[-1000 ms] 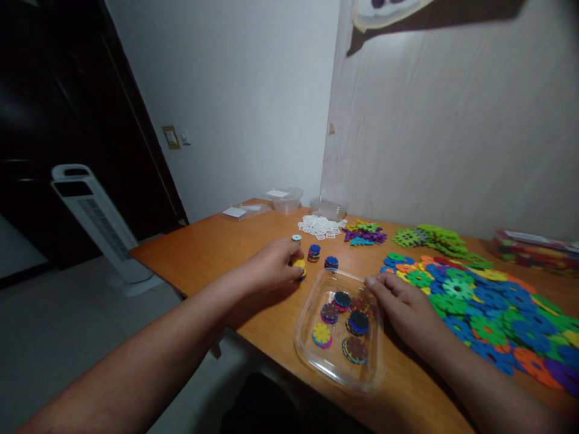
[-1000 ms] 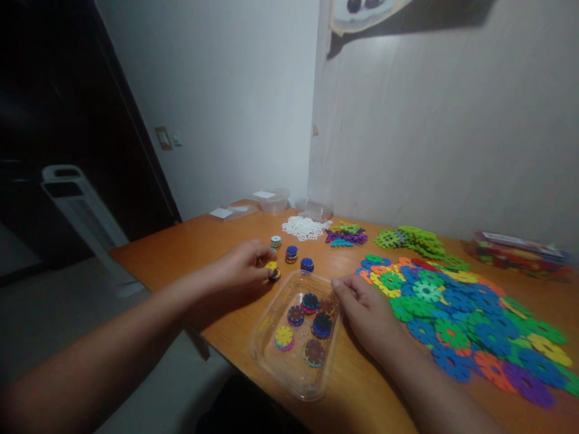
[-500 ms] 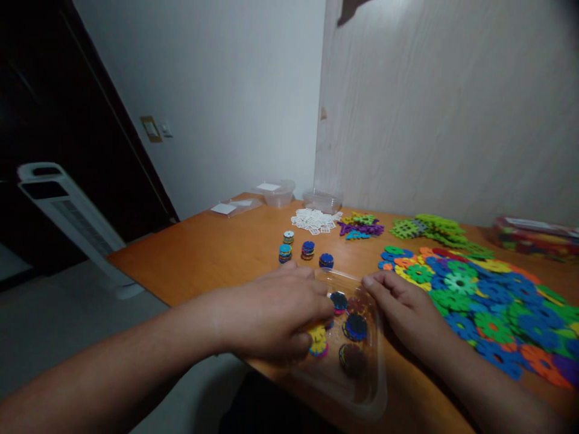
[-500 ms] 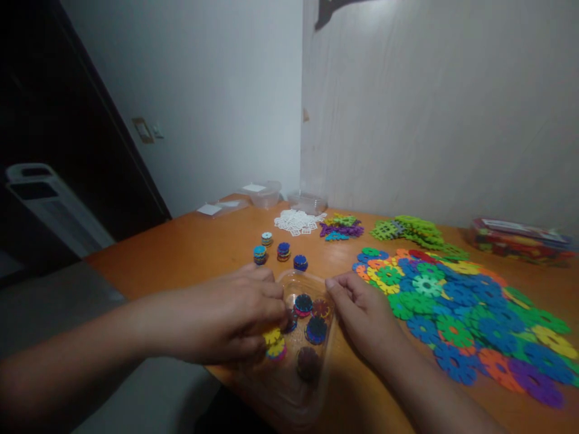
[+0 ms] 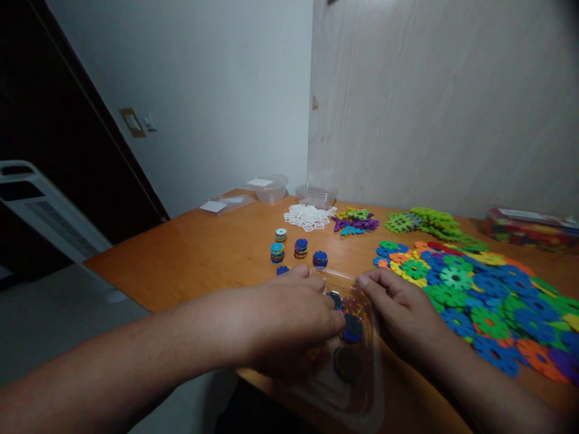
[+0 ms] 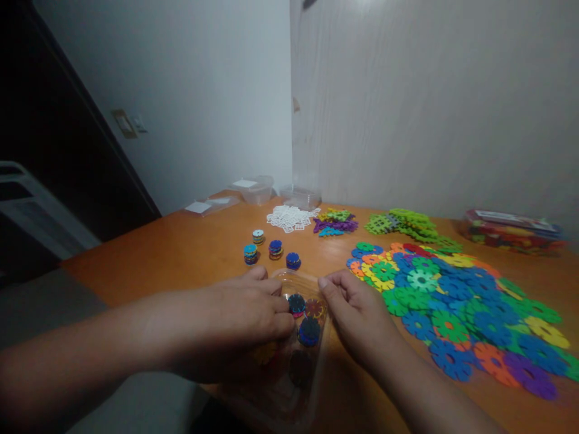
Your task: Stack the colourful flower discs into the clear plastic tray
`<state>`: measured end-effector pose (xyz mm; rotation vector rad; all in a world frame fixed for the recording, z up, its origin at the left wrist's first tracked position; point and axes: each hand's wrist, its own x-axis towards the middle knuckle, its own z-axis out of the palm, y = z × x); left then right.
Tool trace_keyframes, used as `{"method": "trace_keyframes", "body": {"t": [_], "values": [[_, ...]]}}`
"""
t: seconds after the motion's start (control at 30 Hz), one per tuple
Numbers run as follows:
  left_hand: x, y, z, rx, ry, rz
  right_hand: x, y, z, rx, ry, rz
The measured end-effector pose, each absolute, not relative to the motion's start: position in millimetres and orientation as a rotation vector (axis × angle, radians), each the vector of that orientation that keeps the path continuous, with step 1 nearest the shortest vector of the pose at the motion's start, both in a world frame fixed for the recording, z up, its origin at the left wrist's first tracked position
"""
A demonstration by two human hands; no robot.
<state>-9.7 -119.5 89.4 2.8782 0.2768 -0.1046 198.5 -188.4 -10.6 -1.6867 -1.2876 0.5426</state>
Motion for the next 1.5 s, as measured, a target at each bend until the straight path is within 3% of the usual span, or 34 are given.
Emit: {"method": "trace_keyframes", "body": {"t": [0.57, 1.0, 1.27, 1.5], "values": [[0, -117, 70, 3.092, 0.203, -0.029, 198, -188, -8, -1.682, -1.277, 0.56], [-2, -120, 79, 3.1, 0.303, -0.165, 199, -189, -9, -1.657, -1.274, 0.597], [-31, -96, 114, 2.917, 0.568, 0.149, 200, -189, -10, -1.671, -1.292, 0.614], [-49, -43, 86, 2.728, 0.877, 0.344, 201, -189, -14, -1.647, -1.278, 0.637]]}}
